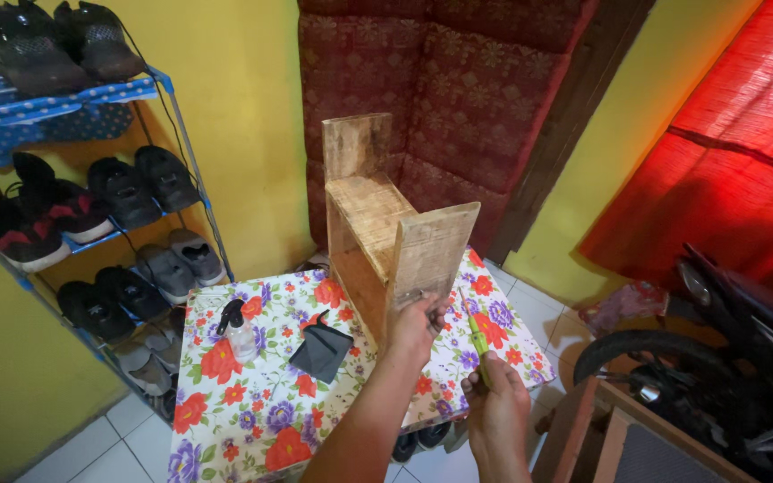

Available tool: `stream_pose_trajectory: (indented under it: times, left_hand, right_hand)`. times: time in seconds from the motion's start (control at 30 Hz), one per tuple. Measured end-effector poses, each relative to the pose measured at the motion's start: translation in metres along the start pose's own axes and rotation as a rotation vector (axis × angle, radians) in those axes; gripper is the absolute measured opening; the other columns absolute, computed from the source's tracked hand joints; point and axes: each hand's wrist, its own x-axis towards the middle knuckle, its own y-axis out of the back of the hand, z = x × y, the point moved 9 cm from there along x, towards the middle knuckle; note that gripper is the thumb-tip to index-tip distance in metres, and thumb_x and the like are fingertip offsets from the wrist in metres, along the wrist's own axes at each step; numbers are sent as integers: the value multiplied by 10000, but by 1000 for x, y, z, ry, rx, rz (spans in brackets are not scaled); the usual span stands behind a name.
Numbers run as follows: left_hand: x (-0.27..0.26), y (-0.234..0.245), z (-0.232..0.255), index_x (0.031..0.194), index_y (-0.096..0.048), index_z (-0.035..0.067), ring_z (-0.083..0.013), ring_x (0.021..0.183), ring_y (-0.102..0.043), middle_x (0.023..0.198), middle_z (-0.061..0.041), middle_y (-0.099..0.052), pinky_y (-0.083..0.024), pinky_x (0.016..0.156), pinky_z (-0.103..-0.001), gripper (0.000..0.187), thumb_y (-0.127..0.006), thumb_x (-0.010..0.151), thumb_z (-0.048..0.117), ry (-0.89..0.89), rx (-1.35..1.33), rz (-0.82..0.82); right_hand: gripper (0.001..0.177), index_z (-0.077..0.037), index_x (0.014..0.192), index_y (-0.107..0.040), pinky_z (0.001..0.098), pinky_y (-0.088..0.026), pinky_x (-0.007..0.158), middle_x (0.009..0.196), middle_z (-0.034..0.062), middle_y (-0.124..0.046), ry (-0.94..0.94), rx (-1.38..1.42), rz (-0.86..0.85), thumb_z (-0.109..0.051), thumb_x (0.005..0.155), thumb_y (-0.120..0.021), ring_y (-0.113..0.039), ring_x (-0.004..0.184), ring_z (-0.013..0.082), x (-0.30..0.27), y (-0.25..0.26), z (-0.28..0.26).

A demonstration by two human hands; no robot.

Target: The person uses a screwdriver to tighten screws on a small wooden shelf unit placed on a floral tablecloth. The person holds the shelf steady with one hand while turning the screwdriver with the other, working on multiple screws along the side of the unit.

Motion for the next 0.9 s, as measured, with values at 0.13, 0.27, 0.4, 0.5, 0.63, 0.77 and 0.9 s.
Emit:
stream_pose_trajectory:
  times: [0.13,0.27,0.4,0.5,0.63,0.77,0.9]
  left_hand:
    - [-28,-12,14,1053,-647,-12,-149,691,-629,886,-143,-740,-525,629,-273,136,-638,950,76,-17,35,-32]
    - [-53,-24,15,1038,-663,-2,-142,701,-634,888,-109,-738,-531,641,-275,157,-644,955,130,21,92,-95]
    - [-78,-18,19,1012,-649,33,-127,712,-643,878,-83,-735,-531,662,-261,135,-672,965,156,15,213,-95]
    - [-90,-6,23,987,-650,72,-109,690,-626,881,-53,-741,-521,663,-258,115,-702,954,169,21,277,-83]
    - [-100,17,38,972,-715,47,-66,666,-587,833,0,-707,-487,633,-245,178,-692,963,223,-103,479,-46]
    - [-106,50,68,946,-730,9,-60,663,-547,792,14,-662,-445,604,-247,212,-667,989,207,-273,546,-90]
    - [-102,109,117,962,-733,34,-70,684,-628,783,2,-693,-519,657,-232,184,-623,976,181,-377,578,-4]
  right_hand:
    - [127,-47,966,-590,333,-498,666,821,48,-580,1,8,-6,-156,963,-655,-559,710,166,3,3,0]
    - [152,-41,988,-601,344,-507,697,837,48,-590,-22,53,-47,-190,982,-630,-566,743,169,2,5,1]
    - [180,-50,1039,-622,359,-514,744,875,72,-629,-80,22,-108,-221,986,-605,-590,782,188,-4,1,6]
    - [172,-75,1091,-636,364,-533,830,973,40,-665,-118,-180,-125,-168,950,-606,-637,883,151,-11,-6,19]
    - [165,-38,1099,-631,347,-522,855,998,75,-698,-122,-354,-336,-97,944,-629,-641,899,151,-25,-37,49]
    - [175,-8,1105,-642,293,-531,851,1003,56,-705,-79,-375,-503,-48,938,-609,-650,914,131,-35,-76,90]
    - [190,13,1107,-680,259,-509,799,969,71,-702,-94,-505,-574,-45,938,-615,-638,873,126,-36,-98,132]
